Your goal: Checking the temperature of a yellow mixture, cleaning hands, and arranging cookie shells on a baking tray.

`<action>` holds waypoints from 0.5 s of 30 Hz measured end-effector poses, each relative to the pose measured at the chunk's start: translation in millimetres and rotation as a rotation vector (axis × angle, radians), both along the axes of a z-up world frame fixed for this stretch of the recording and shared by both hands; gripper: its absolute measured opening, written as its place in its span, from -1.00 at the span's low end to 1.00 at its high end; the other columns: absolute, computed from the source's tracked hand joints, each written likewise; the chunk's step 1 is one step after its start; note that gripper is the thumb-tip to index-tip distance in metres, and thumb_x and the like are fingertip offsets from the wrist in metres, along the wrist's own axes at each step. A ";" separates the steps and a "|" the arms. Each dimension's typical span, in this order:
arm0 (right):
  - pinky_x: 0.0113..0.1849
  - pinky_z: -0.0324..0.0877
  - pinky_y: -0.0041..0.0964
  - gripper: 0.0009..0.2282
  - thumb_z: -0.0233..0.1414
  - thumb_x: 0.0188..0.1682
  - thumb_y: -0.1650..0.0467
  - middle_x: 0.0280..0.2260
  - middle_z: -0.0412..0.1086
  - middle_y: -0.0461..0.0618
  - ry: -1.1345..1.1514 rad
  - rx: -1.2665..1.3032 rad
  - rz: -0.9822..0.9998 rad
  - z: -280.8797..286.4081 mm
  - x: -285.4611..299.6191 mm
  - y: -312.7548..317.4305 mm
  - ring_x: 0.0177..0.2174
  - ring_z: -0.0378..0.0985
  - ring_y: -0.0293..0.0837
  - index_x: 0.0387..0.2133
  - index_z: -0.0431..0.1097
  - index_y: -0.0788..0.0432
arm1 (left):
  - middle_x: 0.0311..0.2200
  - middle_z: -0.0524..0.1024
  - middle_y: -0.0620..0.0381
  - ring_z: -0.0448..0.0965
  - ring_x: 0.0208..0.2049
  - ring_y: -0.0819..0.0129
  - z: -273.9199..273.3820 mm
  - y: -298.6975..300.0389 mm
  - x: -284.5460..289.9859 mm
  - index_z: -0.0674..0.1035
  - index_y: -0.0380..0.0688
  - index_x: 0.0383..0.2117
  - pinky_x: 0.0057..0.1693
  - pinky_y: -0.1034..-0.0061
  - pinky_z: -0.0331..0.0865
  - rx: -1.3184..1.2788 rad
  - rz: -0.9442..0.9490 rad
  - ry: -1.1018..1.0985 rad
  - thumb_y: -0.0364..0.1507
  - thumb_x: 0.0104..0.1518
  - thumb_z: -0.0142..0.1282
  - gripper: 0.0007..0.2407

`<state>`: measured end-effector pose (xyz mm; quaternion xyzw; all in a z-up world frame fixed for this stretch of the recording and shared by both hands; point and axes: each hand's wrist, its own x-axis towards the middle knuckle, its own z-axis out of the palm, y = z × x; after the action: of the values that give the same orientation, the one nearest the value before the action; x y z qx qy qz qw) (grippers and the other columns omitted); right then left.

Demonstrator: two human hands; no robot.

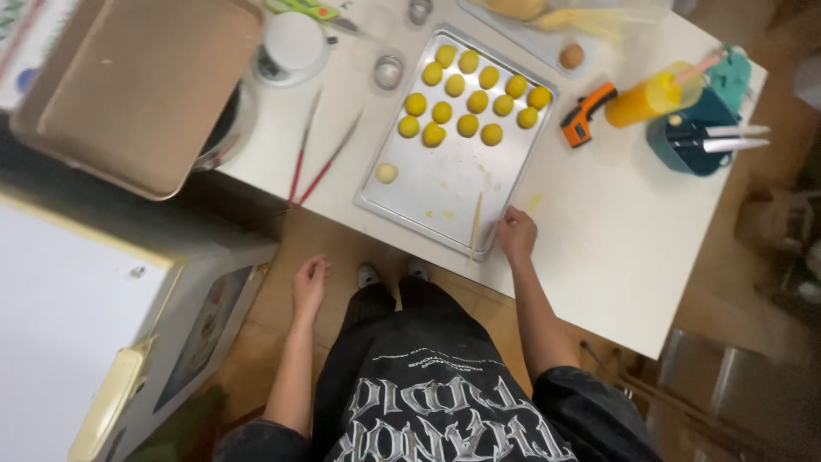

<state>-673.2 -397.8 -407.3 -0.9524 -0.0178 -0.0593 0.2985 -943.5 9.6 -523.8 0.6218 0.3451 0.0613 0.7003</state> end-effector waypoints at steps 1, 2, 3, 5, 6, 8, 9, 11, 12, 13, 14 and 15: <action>-0.30 0.43 -0.12 -0.93 0.16 -0.16 0.45 -0.43 0.48 0.11 0.054 0.000 -0.018 9.7 -1.3 5.0 -0.40 0.54 0.06 -0.49 0.44 0.21 | -0.21 0.63 0.00 0.63 -0.20 0.36 -2.1 -8.2 5.0 0.56 -0.32 -0.01 -0.06 0.50 0.52 -0.043 -0.011 -0.012 -0.44 0.34 -0.01 -0.77; -0.31 0.42 -0.10 -0.92 0.15 -0.16 0.44 -0.48 0.45 0.12 0.111 0.001 -0.030 18.4 -3.0 11.7 -0.43 0.52 0.07 -0.49 0.42 0.22 | -0.20 0.62 0.01 0.62 -0.20 0.37 -3.8 -16.1 6.7 0.56 -0.31 0.00 -0.06 0.50 0.53 -0.086 -0.016 -0.021 -0.44 0.33 -0.01 -0.77; -0.31 0.42 -0.10 -0.92 0.15 -0.16 0.44 -0.48 0.45 0.12 0.115 -0.004 -0.045 22.8 -6.9 13.3 -0.43 0.52 0.07 -0.49 0.42 0.22 | -0.20 0.62 0.01 0.62 -0.20 0.37 7.3 -22.0 10.6 0.56 -0.31 0.00 -0.06 0.50 0.53 -0.091 -0.031 -0.016 -0.44 0.33 -0.01 -0.77; -0.32 0.42 -0.09 -0.91 0.15 -0.17 0.43 -0.48 0.45 0.12 0.136 0.012 -0.025 32.9 -9.6 17.6 -0.44 0.52 0.08 -0.47 0.41 0.21 | -0.21 0.63 0.00 0.62 -0.20 0.37 30.6 -35.2 19.7 0.56 -0.30 0.01 -0.04 0.51 0.51 -0.054 -0.064 -0.006 -0.43 0.35 -0.03 -0.77; -0.32 0.42 -0.09 -0.91 0.15 -0.17 0.43 -0.48 0.45 0.12 0.135 0.012 -0.031 34.5 -6.4 21.6 -0.44 0.52 0.08 -0.47 0.41 0.21 | -0.21 0.63 0.00 0.62 -0.20 0.37 32.6 -39.2 23.7 0.56 -0.30 0.01 -0.04 0.51 0.51 -0.055 -0.070 -0.006 -0.43 0.35 -0.03 -0.77; -0.31 0.42 -0.07 -0.88 0.17 -0.16 0.42 -0.46 0.45 0.13 0.136 -0.020 0.020 36.5 -4.1 28.5 -0.41 0.53 0.10 -0.45 0.41 0.22 | -0.22 0.62 -0.02 0.61 -0.20 0.36 36.8 -48.7 25.8 0.58 -0.31 -0.01 -0.05 0.49 0.51 -0.057 -0.081 -0.022 -0.44 0.35 0.00 -0.78; -0.31 0.42 -0.07 -0.88 0.17 -0.16 0.42 -0.46 0.45 0.13 0.143 -0.022 0.016 34.3 -3.6 30.4 -0.41 0.53 0.10 -0.45 0.41 0.22 | -0.22 0.62 -0.02 0.61 -0.20 0.36 37.1 -51.1 26.7 0.58 -0.31 -0.01 -0.05 0.49 0.51 -0.060 -0.085 -0.015 -0.44 0.35 0.00 -0.78; -0.30 0.43 -0.04 -0.86 0.18 -0.16 0.41 -0.44 0.45 0.14 0.107 -0.058 0.060 30.3 -1.4 34.8 -0.38 0.53 0.14 -0.43 0.41 0.23 | -0.21 0.62 -0.01 0.62 -0.21 0.36 38.0 -56.1 28.5 0.57 -0.30 0.00 -0.03 0.50 0.51 -0.042 -0.105 -0.033 -0.43 0.36 -0.02 -0.77; -0.30 0.43 -0.04 -0.86 0.18 -0.16 0.41 -0.44 0.45 0.14 0.110 -0.057 0.057 28.0 1.1 39.6 -0.38 0.53 0.14 -0.43 0.41 0.23 | -0.21 0.62 -0.01 0.62 -0.21 0.36 40.9 -57.7 29.4 0.57 -0.30 0.00 -0.03 0.50 0.51 -0.042 -0.109 -0.029 -0.43 0.36 -0.02 -0.77; -0.30 0.43 -0.03 -0.86 0.18 -0.16 0.41 -0.44 0.46 0.13 0.093 -0.033 0.066 25.6 3.8 44.5 -0.39 0.54 0.15 -0.40 0.43 0.21 | -0.21 0.63 0.00 0.63 -0.20 0.37 43.6 -59.3 30.5 0.57 -0.29 0.01 -0.02 0.51 0.51 -0.063 -0.101 -0.012 -0.42 0.36 -0.02 -0.77; -0.30 0.44 -0.01 -0.86 0.17 -0.17 0.41 -0.44 0.46 0.12 0.080 -0.013 0.074 23.3 3.7 46.9 -0.39 0.54 0.16 -0.37 0.44 0.20 | -0.21 0.63 0.00 0.63 -0.19 0.38 46.4 -63.4 28.7 0.56 -0.28 0.02 -0.02 0.51 0.51 -0.089 -0.094 0.009 -0.42 0.36 -0.03 -0.77; -0.30 0.44 -0.01 -0.86 0.17 -0.17 0.41 -0.44 0.46 0.12 0.088 -0.016 0.069 27.4 3.6 51.9 -0.39 0.54 0.16 -0.37 0.44 0.20 | -0.21 0.63 0.00 0.63 -0.19 0.38 63.8 -67.0 31.2 0.56 -0.28 0.02 -0.02 0.51 0.51 -0.093 -0.098 0.017 -0.42 0.36 -0.03 -0.77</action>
<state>-669.7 -346.0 -379.9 -0.9553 -0.0378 -0.0071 0.2931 -912.3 -57.3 -460.0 0.6055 0.3226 0.0054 0.7275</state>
